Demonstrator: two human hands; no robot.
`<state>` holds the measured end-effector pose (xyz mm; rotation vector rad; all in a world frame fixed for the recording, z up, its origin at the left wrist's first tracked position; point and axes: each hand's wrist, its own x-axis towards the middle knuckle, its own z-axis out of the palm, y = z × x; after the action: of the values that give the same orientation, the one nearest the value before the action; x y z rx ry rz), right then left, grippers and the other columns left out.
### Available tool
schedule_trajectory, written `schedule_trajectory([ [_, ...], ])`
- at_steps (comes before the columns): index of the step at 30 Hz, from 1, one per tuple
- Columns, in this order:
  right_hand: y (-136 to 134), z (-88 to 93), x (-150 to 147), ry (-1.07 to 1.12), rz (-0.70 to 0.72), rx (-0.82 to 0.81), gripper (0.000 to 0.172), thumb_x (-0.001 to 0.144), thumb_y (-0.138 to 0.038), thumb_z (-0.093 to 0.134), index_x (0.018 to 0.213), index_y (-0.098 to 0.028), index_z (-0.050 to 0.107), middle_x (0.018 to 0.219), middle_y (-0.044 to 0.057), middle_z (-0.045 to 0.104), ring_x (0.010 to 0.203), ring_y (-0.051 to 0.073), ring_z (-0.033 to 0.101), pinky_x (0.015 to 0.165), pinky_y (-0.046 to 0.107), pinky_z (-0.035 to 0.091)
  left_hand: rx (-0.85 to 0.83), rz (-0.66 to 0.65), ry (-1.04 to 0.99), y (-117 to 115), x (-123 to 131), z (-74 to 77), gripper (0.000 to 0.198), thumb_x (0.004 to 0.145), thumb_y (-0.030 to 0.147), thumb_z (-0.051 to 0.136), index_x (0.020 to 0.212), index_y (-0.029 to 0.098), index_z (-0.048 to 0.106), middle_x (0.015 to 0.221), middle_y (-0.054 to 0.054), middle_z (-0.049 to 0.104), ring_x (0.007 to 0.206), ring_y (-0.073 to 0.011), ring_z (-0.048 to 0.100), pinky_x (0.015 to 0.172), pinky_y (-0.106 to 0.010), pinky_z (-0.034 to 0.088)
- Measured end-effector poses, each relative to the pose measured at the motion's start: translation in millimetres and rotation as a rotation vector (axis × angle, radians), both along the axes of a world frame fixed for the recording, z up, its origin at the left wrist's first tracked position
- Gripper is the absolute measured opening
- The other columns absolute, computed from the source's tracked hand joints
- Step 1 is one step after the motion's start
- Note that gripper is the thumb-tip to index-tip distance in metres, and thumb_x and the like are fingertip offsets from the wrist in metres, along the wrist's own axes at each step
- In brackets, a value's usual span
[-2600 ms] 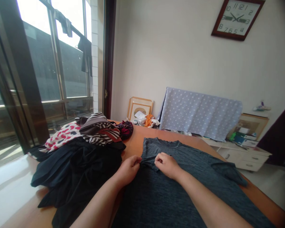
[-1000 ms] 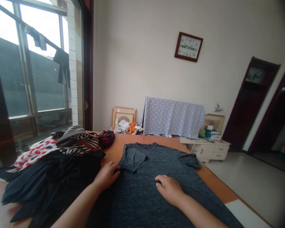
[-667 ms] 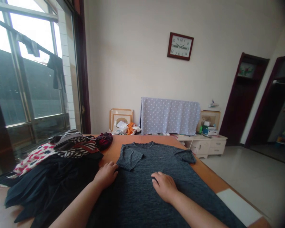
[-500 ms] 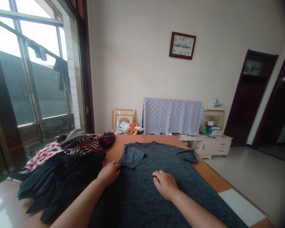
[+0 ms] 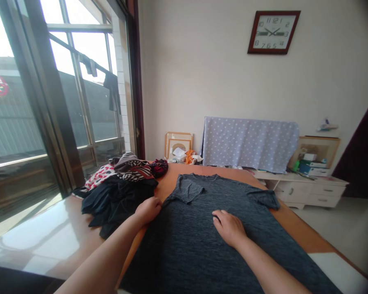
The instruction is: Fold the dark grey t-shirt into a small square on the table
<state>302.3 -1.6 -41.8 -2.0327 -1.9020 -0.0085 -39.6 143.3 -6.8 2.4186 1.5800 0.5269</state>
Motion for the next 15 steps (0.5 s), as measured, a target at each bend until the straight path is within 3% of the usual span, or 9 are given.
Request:
schedule_trajectory([
  [4, -1, 2.7, -2, 0.003, -0.006, 0.009, 0.032, 0.096, -0.033, 0.044, 0.119, -0.029, 0.066, 0.11, 0.004, 0.068, 0.1, 0.021, 0.064, 0.085, 0.029, 0.04, 0.043, -0.003, 0.046, -3, 19, 9.7, 0.023, 0.086, 0.03, 0.05, 0.086, 0.023, 0.071, 0.098, -0.006, 0.069, 0.091, -0.0201, 0.063, 0.076, -0.027, 0.043],
  [9, 0, 4.2, -2, 0.007, -0.003, 0.032, 0.031, 0.096, -0.033, 0.043, 0.117, -0.029, 0.066, 0.106, 0.004, 0.069, 0.099, 0.02, 0.064, 0.085, 0.029, 0.04, 0.125, -0.064, 0.03, -1, 73, 17.2, 0.027, 0.091, 0.034, 0.046, 0.096, 0.023, 0.07, 0.104, -0.008, 0.067, 0.098, -0.0214, 0.061, 0.083, -0.029, 0.042],
  [15, 2, 8.3, -2, 0.038, -0.015, 0.03, 0.03, 0.095, -0.033, 0.044, 0.115, -0.029, 0.066, 0.105, 0.004, 0.069, 0.099, 0.021, 0.064, 0.086, 0.029, 0.041, 0.106, -0.091, -0.019, -6, 139, 5.3, 0.031, 0.092, 0.041, 0.046, 0.108, 0.025, 0.068, 0.116, -0.009, 0.064, 0.107, -0.0259, 0.059, 0.086, -0.035, 0.042],
])
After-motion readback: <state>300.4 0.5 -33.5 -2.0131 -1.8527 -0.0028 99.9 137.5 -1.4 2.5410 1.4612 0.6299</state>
